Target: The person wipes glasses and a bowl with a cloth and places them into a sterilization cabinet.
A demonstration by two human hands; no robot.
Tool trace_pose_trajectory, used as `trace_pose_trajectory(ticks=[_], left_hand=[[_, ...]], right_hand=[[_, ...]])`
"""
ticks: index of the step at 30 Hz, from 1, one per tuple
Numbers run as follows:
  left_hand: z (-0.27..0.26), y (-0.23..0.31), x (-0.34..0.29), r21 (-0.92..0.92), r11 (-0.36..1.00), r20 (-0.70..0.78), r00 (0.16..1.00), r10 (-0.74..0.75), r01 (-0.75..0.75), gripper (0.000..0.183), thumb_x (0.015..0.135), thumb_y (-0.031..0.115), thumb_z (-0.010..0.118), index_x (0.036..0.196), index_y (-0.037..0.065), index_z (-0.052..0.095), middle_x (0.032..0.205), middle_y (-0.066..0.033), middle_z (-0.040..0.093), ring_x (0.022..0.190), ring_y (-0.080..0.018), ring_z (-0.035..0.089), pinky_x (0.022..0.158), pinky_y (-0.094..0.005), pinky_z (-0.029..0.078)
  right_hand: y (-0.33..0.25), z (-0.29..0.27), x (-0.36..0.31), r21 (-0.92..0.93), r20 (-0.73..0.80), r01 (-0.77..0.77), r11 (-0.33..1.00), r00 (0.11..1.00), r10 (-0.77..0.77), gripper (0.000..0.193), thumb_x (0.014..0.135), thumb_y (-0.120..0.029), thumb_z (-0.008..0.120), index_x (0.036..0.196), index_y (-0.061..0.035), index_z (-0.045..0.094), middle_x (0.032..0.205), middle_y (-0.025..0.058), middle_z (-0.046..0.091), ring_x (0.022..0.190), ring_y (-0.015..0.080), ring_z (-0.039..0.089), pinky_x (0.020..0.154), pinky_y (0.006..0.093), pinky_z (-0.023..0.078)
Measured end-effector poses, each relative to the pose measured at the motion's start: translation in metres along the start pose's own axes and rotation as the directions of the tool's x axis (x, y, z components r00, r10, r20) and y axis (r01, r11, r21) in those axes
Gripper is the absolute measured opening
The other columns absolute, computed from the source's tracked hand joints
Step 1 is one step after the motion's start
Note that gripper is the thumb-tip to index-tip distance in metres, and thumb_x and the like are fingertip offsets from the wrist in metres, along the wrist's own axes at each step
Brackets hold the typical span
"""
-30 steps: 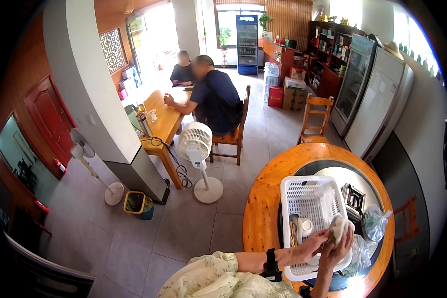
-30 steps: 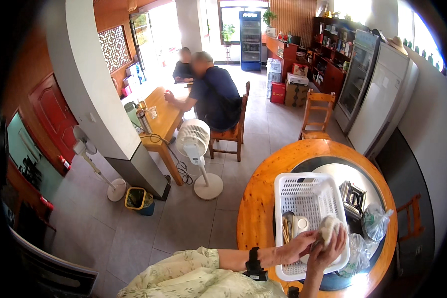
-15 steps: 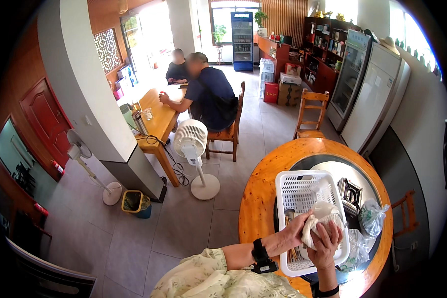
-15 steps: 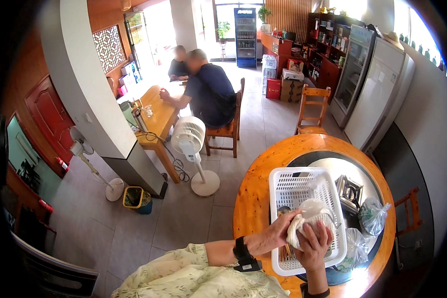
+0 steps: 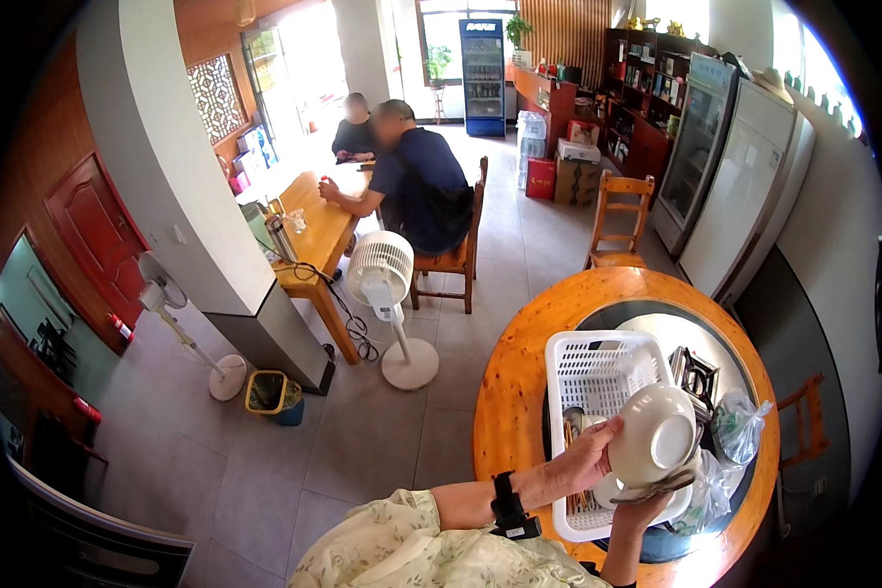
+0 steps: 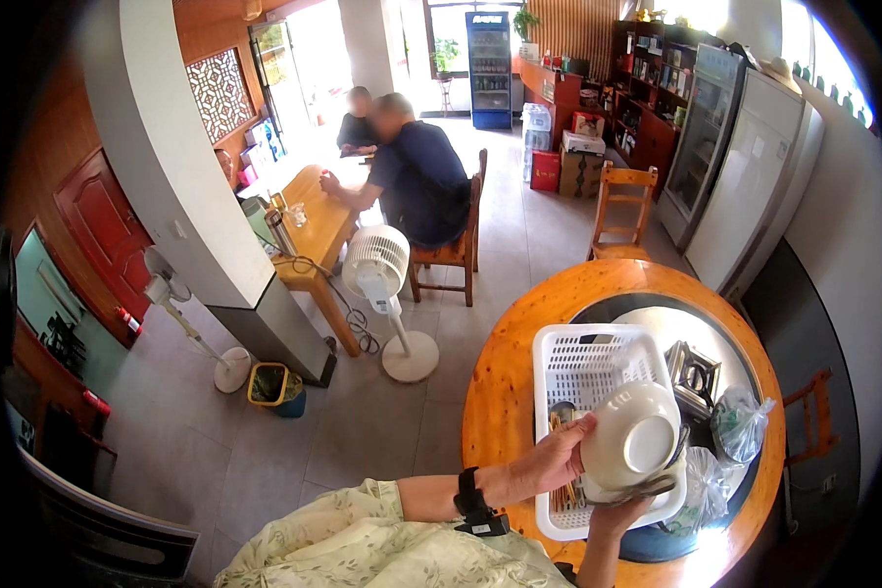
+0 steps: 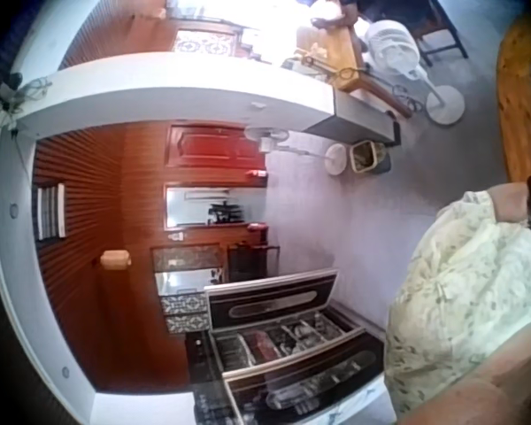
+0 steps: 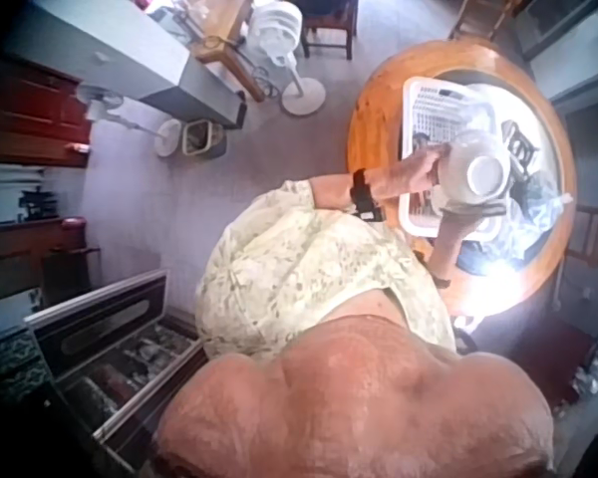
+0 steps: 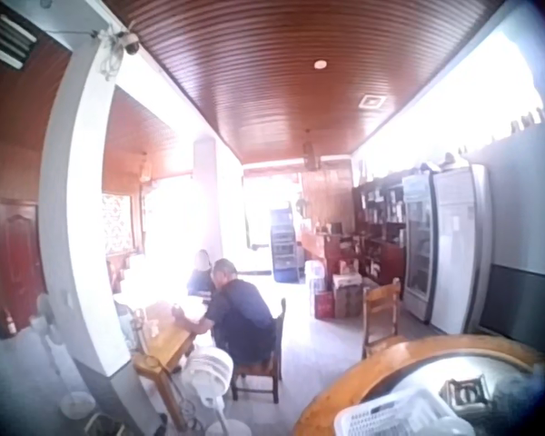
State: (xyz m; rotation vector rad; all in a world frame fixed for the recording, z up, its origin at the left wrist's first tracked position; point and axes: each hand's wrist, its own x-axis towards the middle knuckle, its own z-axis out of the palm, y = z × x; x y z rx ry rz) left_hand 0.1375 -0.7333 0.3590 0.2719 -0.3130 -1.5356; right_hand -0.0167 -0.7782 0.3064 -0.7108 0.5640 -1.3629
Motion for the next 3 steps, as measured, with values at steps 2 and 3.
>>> trace_pose_trajectory(ticks=[2,3], left_hand=[[0.004,-0.004,-0.001,-0.044,0.997,-0.037,0.998,-0.058,0.056,0.042,0.097,0.038,0.049,0.13,0.012,0.047,0.125,-0.0038,0.056,0.113,-0.0149,0.056,0.097,-0.0345,0.047],[0.004,-0.002,-0.004,-0.06,0.996,-0.064,0.995,-0.076,0.072,0.043,0.097,0.038,0.049,0.131,0.012,0.046,0.127,-0.0041,0.055,0.114,-0.0146,0.055,0.098,-0.0342,0.046]], right_hand=[[-0.002,-0.038,0.005,-0.23,0.2,0.045,0.972,0.98,0.002,0.072,0.089,-0.046,0.051,0.144,-0.0068,0.026,0.143,0.0116,0.035,0.13,0.0281,0.038,0.108,0.0448,0.031],[-0.028,-0.01,0.0,0.159,0.267,-0.222,0.962,0.948,0.175,0.078,0.085,-0.049,0.058,0.145,-0.0093,0.026,0.144,0.0095,0.034,0.131,0.0282,0.038,0.109,0.0462,0.03]])
